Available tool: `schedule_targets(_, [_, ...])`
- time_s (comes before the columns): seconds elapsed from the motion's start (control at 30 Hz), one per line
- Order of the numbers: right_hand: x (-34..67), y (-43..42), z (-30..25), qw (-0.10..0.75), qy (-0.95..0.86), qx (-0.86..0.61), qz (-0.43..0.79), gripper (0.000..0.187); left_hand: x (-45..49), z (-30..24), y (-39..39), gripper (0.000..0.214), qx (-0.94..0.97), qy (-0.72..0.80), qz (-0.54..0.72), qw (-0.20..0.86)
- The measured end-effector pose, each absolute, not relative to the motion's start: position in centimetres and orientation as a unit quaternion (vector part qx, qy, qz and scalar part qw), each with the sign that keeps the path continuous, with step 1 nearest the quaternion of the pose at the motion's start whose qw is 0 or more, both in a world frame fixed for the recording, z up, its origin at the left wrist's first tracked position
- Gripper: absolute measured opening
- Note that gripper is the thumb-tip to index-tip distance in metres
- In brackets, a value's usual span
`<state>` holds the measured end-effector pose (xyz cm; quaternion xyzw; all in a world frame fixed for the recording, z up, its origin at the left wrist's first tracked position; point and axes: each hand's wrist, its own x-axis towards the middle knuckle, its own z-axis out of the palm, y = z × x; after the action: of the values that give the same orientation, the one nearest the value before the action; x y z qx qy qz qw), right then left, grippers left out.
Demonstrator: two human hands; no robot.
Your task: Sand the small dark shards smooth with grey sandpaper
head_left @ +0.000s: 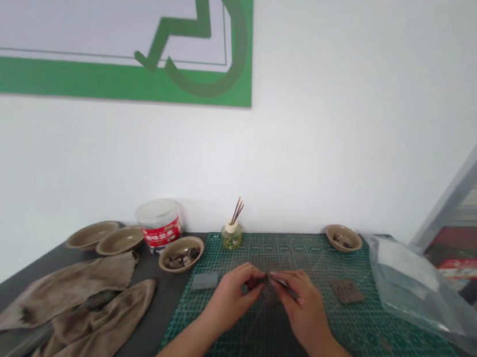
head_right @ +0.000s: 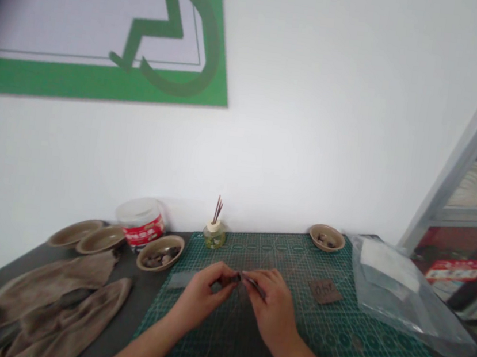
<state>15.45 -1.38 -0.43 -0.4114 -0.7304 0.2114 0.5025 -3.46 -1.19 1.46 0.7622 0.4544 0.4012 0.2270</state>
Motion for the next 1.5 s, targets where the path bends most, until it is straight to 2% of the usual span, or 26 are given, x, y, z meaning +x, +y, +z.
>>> schedule_targets(0.3, [14.8, -1.0, -2.4, 0.425, -0.836, -0.347, -0.017, 0.057, -3.6, 0.2, -0.8, 0.013, 0.731, 0.482, 0.422, 0.235])
schedule_targets(0.53, [15.0, -1.0, -2.2, 0.401, -0.849, -0.333, -0.084, 0.058, -3.4, 0.2, -1.0, 0.01, 0.726, 0.491, 0.415, 0.243])
schedule_targets(0.9, [14.7, -1.3, -1.6, 0.408, -0.851, -0.322, -0.078, 0.057, -3.5, 0.7, -0.9, 0.016, 0.691, 0.491, 0.447, 0.286])
schedule_targets(1.03, [15.0, -1.3, -1.7, 0.405, -0.847, -0.34, -0.052, 0.061, -3.4, 0.7, -0.9, 0.016, 0.688, 0.49, 0.45, 0.29])
schedule_targets(1.27, [15.5, -1.0, -2.0, 0.409, -0.837, -0.363, 0.013, 0.056, -3.4, 0.9, -0.9, 0.016, 0.679, 0.489, 0.457, 0.3])
schedule_targets(1.5, [14.9, -1.3, -1.6, 0.398, -0.855, -0.333, 0.002, 0.062, -3.6, 0.4, -0.5, 0.016, 0.687, 0.49, 0.455, 0.285])
